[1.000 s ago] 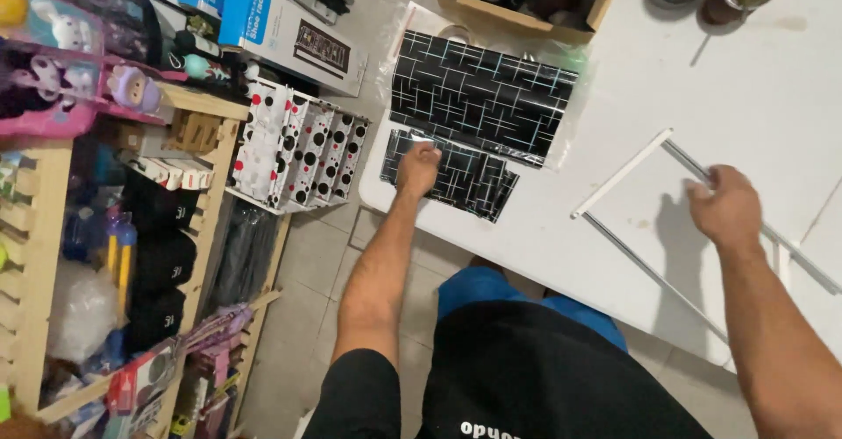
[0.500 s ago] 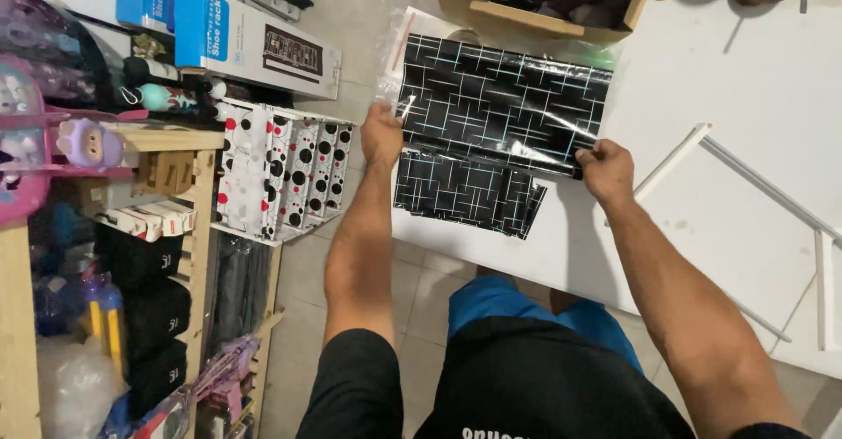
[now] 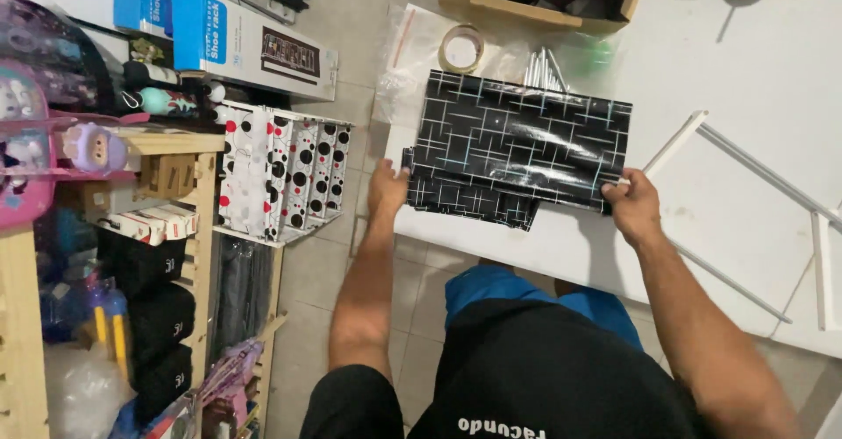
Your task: Disassembling a modular display unit by pulling apart the frame tubes and removing the decorative panels.
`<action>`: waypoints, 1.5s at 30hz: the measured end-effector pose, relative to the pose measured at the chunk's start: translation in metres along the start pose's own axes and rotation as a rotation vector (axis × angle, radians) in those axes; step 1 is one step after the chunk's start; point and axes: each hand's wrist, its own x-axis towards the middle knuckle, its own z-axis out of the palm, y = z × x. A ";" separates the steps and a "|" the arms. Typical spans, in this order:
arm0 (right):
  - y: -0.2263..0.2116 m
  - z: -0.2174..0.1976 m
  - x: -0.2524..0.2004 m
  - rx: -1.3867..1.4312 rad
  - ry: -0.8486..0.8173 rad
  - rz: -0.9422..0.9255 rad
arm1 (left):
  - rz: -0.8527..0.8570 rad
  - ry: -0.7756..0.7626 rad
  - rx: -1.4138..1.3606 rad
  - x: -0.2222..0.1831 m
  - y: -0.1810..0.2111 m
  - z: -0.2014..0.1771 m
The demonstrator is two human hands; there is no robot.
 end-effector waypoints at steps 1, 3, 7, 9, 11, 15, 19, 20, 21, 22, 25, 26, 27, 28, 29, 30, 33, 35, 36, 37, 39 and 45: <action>0.002 -0.001 -0.007 0.002 0.003 0.000 | 0.003 -0.001 0.001 -0.011 0.005 0.002; 0.010 -0.004 -0.023 0.063 -0.035 0.044 | 0.031 -0.007 0.144 -0.035 0.013 0.010; 0.026 -0.005 -0.024 0.049 -0.058 0.031 | 0.076 0.074 0.205 -0.037 0.015 0.034; 0.026 -0.008 -0.018 -0.072 -0.103 0.016 | 0.123 0.084 0.271 -0.054 0.032 0.035; 0.022 -0.008 -0.014 -0.173 -0.099 0.002 | 0.119 0.093 0.318 -0.039 0.021 0.052; 0.026 -0.004 -0.017 -0.213 -0.113 0.025 | 0.135 0.135 0.344 -0.025 0.009 0.065; 0.041 -0.004 -0.034 -0.158 -0.143 0.029 | 0.127 0.085 0.235 -0.030 0.003 0.055; 0.040 -0.005 -0.042 -0.145 -0.152 0.033 | 0.093 0.022 0.187 -0.034 0.005 0.047; 0.037 -0.006 -0.049 -0.130 -0.158 0.034 | 0.063 -0.042 0.138 -0.037 0.010 0.039; 0.035 -0.006 -0.056 -0.129 -0.156 0.037 | 0.064 -0.044 0.141 -0.032 0.005 0.037; 0.028 -0.005 -0.071 -0.200 -0.146 0.019 | 0.067 -0.122 -0.006 -0.023 -0.003 0.026; 0.024 -0.006 -0.073 -0.188 -0.155 0.018 | 0.078 -0.164 -0.099 -0.024 -0.001 0.020; 0.021 -0.007 -0.076 -0.179 -0.167 0.019 | 0.085 -0.206 -0.194 -0.027 -0.002 0.014; 0.026 -0.006 -0.073 -0.180 -0.168 0.018 | 0.083 -0.206 -0.195 -0.014 -0.016 0.020; 0.031 -0.004 -0.070 -0.213 -0.164 0.003 | 0.015 -0.287 -0.408 0.000 -0.029 0.025; 0.035 -0.002 -0.067 -0.245 -0.161 -0.013 | -0.054 -0.367 -0.622 0.014 -0.043 0.029; 0.043 0.005 -0.063 -0.248 -0.209 -0.053 | 0.082 -0.314 -0.280 -0.019 -0.005 -0.001; 0.043 0.010 -0.062 -0.291 -0.232 -0.053 | 0.094 -0.294 -0.080 -0.049 0.025 -0.016; 0.043 0.013 -0.062 -0.336 -0.257 -0.054 | 0.103 -0.273 0.117 -0.064 0.039 -0.023; 0.040 0.018 -0.065 -0.338 -0.257 -0.053 | 0.102 -0.275 0.116 -0.061 0.033 -0.016; 0.034 0.028 -0.070 -0.271 -0.273 -0.012 | 0.115 -0.181 0.150 -0.054 0.025 -0.003; -0.007 0.045 -0.105 -0.270 -0.249 0.049 | 0.106 -0.107 0.224 -0.027 -0.011 0.008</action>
